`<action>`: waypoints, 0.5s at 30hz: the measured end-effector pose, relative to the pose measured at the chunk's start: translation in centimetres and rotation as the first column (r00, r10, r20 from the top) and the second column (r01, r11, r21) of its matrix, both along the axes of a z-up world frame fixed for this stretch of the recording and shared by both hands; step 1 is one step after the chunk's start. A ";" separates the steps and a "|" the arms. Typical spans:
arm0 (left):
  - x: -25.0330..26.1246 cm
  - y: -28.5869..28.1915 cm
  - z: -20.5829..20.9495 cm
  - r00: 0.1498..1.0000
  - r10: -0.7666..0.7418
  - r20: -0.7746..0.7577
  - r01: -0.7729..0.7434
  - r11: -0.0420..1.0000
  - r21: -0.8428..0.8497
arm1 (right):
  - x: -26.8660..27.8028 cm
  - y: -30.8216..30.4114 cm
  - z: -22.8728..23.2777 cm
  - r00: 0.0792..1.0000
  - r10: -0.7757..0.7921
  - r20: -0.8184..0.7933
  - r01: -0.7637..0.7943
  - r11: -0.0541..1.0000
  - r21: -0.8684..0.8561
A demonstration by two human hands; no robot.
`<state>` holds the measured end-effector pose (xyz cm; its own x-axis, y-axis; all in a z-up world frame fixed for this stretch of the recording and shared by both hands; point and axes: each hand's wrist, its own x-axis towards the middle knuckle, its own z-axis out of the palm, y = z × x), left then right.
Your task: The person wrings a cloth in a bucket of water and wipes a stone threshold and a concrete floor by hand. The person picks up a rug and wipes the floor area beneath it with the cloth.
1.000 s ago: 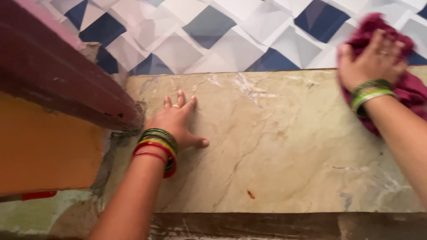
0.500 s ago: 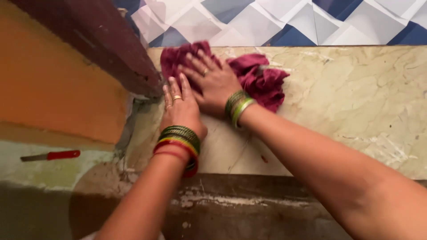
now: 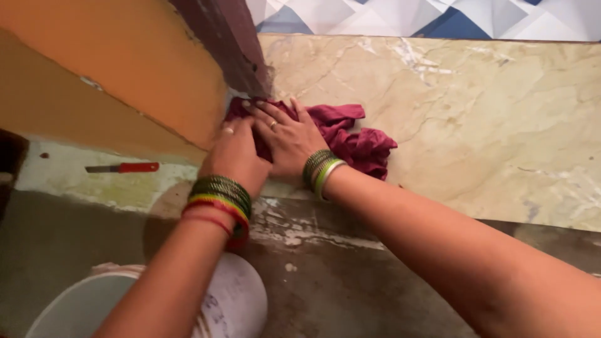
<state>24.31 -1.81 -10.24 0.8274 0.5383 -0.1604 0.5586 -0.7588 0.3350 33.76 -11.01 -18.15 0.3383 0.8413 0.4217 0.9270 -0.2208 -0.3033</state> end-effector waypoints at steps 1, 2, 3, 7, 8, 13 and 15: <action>0.1 0.6 -0.1 1.000 0.008 -0.013 -0.008 1.000 0.004 | 0.4 0.9 -0.2 0.999 -0.015 -0.030 0.015 1.000 -0.011; -0.1 0.5 -0.5 0.999 0.023 -0.031 -0.023 1.000 -0.009 | 0.3 1.0 -0.6 0.998 -0.024 -0.064 0.022 0.999 -0.039; -0.3 0.4 -0.8 0.998 0.038 -0.050 -0.039 0.999 -0.022 | 0.0 0.9 -1.0 0.995 -0.034 -0.098 0.028 0.997 -0.067; -0.2 1.7 -0.1 0.994 -0.009 -0.112 0.007 1.000 -0.014 | -1.4 2.0 -0.7 0.997 -0.071 -0.032 0.070 0.997 -0.036; -0.5 1.4 -0.2 0.994 -0.050 -0.099 0.050 0.999 -0.009 | -1.9 1.6 -0.7 0.997 -0.064 -0.040 0.063 0.998 -0.022; -1.4 0.4 0.4 0.969 -0.121 -0.214 0.129 0.991 0.021 | -3.0 -0.9 -0.4 0.995 0.063 -0.075 -0.064 0.998 -0.006; -1.9 -0.4 0.8 0.956 -0.128 -0.265 0.152 0.985 0.075 | -4.5 -2.2 -0.5 0.986 0.150 -0.073 -0.152 0.988 -0.014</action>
